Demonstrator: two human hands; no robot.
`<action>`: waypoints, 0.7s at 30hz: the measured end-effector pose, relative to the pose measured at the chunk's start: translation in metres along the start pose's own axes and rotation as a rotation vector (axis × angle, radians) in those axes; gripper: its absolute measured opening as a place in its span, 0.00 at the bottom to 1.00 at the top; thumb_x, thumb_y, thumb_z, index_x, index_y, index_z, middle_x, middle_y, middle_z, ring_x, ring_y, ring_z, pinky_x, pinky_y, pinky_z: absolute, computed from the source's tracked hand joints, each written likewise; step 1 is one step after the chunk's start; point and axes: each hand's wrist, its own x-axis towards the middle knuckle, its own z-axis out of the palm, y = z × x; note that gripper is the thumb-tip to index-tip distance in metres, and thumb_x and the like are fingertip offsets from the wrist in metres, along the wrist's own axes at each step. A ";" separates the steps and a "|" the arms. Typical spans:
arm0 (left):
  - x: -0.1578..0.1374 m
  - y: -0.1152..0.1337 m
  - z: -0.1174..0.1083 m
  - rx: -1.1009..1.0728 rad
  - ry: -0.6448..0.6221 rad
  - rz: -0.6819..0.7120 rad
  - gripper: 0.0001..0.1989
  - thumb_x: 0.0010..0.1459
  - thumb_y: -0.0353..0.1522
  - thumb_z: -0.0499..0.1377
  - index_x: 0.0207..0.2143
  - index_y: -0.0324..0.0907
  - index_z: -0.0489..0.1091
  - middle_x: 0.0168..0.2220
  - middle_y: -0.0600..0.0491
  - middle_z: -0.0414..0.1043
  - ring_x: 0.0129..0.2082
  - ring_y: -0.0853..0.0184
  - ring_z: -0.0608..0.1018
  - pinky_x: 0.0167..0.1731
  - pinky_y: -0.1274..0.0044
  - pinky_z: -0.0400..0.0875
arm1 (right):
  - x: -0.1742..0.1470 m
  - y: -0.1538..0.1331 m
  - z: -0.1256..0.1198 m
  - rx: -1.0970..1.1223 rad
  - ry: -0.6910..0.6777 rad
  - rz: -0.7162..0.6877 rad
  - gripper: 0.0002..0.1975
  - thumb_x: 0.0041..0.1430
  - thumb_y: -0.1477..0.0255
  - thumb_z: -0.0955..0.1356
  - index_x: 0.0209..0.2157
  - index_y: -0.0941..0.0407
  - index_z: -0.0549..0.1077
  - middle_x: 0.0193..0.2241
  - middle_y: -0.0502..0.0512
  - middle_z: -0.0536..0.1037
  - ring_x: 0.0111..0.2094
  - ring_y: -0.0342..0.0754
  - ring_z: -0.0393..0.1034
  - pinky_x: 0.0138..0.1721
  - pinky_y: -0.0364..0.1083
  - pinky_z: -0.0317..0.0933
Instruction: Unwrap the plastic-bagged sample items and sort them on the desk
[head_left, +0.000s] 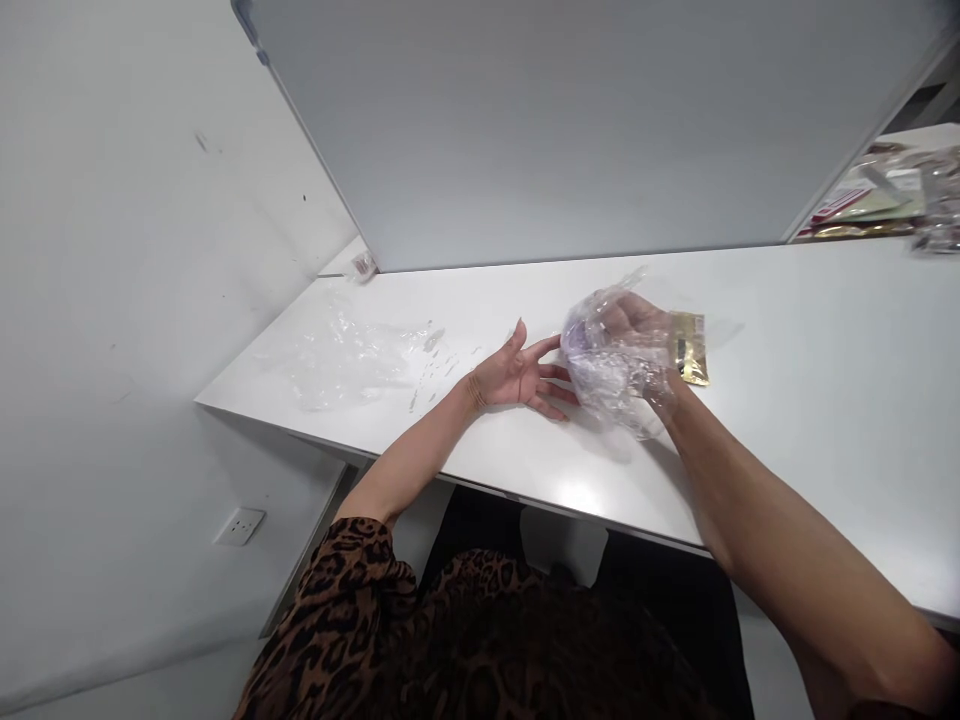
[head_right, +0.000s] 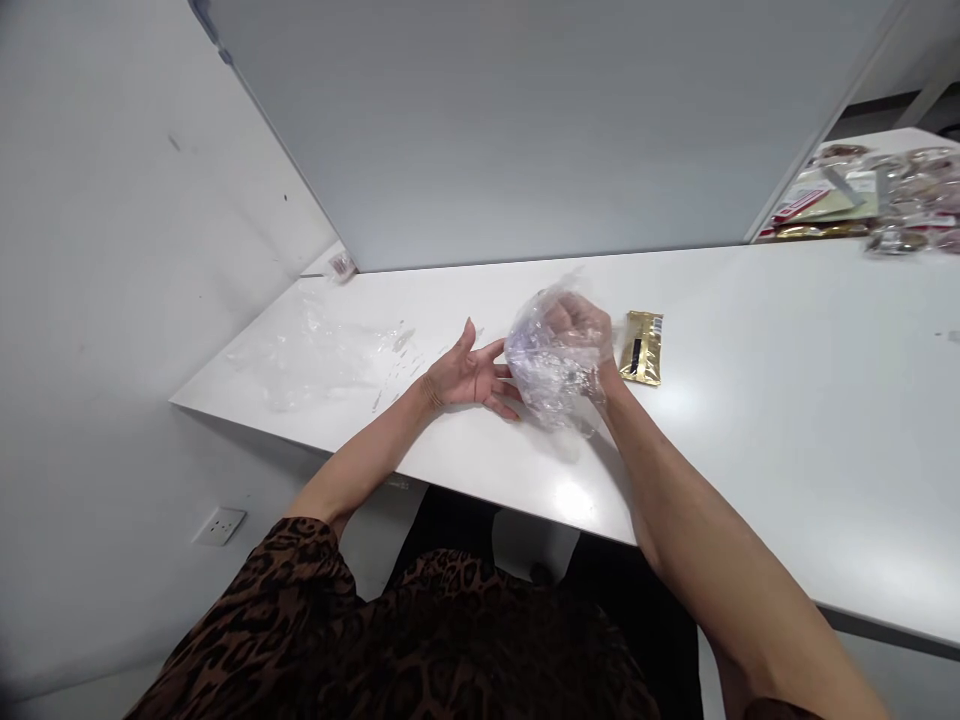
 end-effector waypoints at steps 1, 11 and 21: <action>0.001 0.000 0.001 -0.025 0.006 -0.011 0.48 0.57 0.69 0.55 0.69 0.52 0.65 0.51 0.41 0.82 0.48 0.49 0.86 0.51 0.53 0.80 | 0.000 -0.001 0.001 0.051 0.004 0.039 0.26 0.68 0.40 0.64 0.41 0.48 0.75 0.38 0.57 0.79 0.38 0.57 0.76 0.39 0.57 0.75; 0.010 -0.002 0.022 -0.214 0.311 0.202 0.43 0.64 0.67 0.49 0.59 0.44 0.75 0.50 0.40 0.83 0.57 0.46 0.82 0.53 0.56 0.81 | -0.011 -0.014 0.022 -0.347 -0.235 -0.427 0.46 0.64 0.40 0.69 0.72 0.54 0.62 0.72 0.68 0.62 0.73 0.67 0.57 0.71 0.70 0.58; 0.002 0.015 0.001 -0.391 0.474 0.501 0.47 0.66 0.66 0.41 0.59 0.36 0.73 0.47 0.36 0.82 0.61 0.43 0.79 0.54 0.52 0.79 | -0.027 -0.010 0.032 -0.269 -0.545 -0.551 0.19 0.73 0.60 0.67 0.58 0.53 0.79 0.53 0.62 0.83 0.56 0.60 0.78 0.59 0.66 0.72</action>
